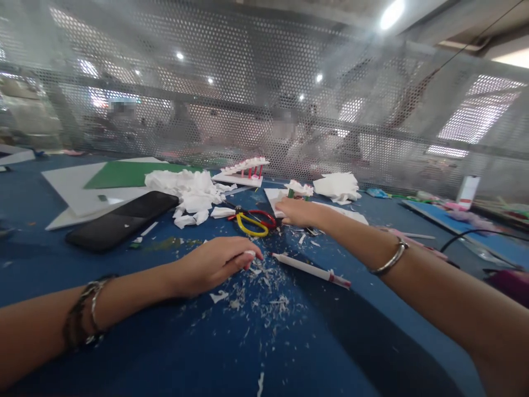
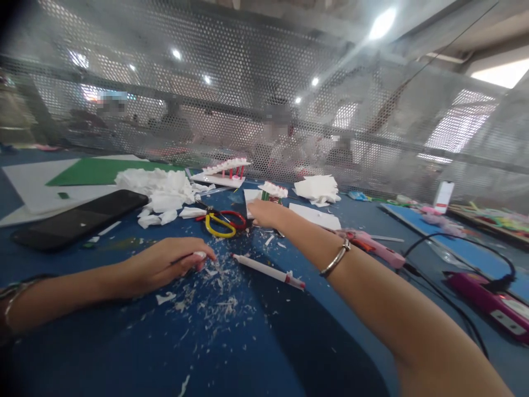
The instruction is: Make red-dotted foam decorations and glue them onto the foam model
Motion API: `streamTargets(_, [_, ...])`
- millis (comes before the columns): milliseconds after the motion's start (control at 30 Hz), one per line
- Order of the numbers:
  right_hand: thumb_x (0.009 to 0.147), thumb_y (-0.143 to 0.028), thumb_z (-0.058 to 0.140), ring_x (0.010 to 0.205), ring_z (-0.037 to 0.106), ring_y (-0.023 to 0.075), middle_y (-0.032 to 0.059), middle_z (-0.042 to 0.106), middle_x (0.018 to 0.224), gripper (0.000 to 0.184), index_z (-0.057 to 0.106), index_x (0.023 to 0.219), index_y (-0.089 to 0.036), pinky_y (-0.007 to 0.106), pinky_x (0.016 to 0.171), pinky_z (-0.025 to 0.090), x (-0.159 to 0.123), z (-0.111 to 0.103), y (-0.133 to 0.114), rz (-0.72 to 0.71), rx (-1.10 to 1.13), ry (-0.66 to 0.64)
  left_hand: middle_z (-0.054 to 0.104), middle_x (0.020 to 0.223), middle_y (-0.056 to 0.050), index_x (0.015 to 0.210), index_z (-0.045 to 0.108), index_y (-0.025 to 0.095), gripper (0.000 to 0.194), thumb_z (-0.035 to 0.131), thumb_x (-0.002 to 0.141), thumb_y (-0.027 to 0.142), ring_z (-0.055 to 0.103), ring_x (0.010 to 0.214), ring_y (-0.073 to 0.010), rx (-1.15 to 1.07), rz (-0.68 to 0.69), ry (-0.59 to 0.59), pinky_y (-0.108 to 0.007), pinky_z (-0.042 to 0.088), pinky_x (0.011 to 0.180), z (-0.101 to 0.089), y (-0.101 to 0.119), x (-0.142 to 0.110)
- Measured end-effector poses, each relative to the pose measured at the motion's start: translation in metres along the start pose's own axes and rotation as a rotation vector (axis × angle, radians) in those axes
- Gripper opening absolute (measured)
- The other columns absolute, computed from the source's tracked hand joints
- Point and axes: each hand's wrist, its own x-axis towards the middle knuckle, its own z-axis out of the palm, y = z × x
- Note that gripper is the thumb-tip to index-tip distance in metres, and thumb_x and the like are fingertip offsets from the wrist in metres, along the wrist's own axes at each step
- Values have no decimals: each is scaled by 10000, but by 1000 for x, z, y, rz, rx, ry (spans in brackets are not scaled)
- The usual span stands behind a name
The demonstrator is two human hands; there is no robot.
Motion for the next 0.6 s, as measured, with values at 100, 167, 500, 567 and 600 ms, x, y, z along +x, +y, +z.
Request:
streamTargets(100, [727,-171,551,899,564,235,162,585,1015,287,558,1004,-92,270,672,407,0,4,3,-8,-29,22,607,798,-41,957,539,170,298,267,860,241,550,740,-142,8,-7,-14,-230,403,651,0,2,-1])
streamTargets(167, [748,-144,513,881,574,237,158,595,1002,262,559,1002,-98,280,649,406,0,7,6,-11,-55,38,608,844,-47,954,538,172,286,276,859,238,547,784,-146,3,4,-13,-237,401,685,1,3,-1])
streamTargets(500, [744,-70,451,786,602,219,149,655,870,222,613,891,-109,291,592,395,-3,10,9,-8,-104,90,524,784,-23,890,532,186,192,369,833,270,478,609,-101,-55,-4,38,-206,381,549,5,6,-3])
streamTargets(567, [734,-48,445,768,604,222,158,657,848,224,622,862,-99,293,581,393,-3,10,10,-3,-82,108,499,777,-18,882,530,187,180,380,828,270,465,594,-96,-61,-6,51,-204,378,539,6,6,-4])
streamTargets(600, [732,-32,435,754,604,218,160,658,829,231,627,844,-96,291,576,391,-3,11,10,-1,-64,121,487,773,-15,879,530,188,177,382,826,270,461,592,-95,-58,-12,59,-205,377,536,6,6,-4])
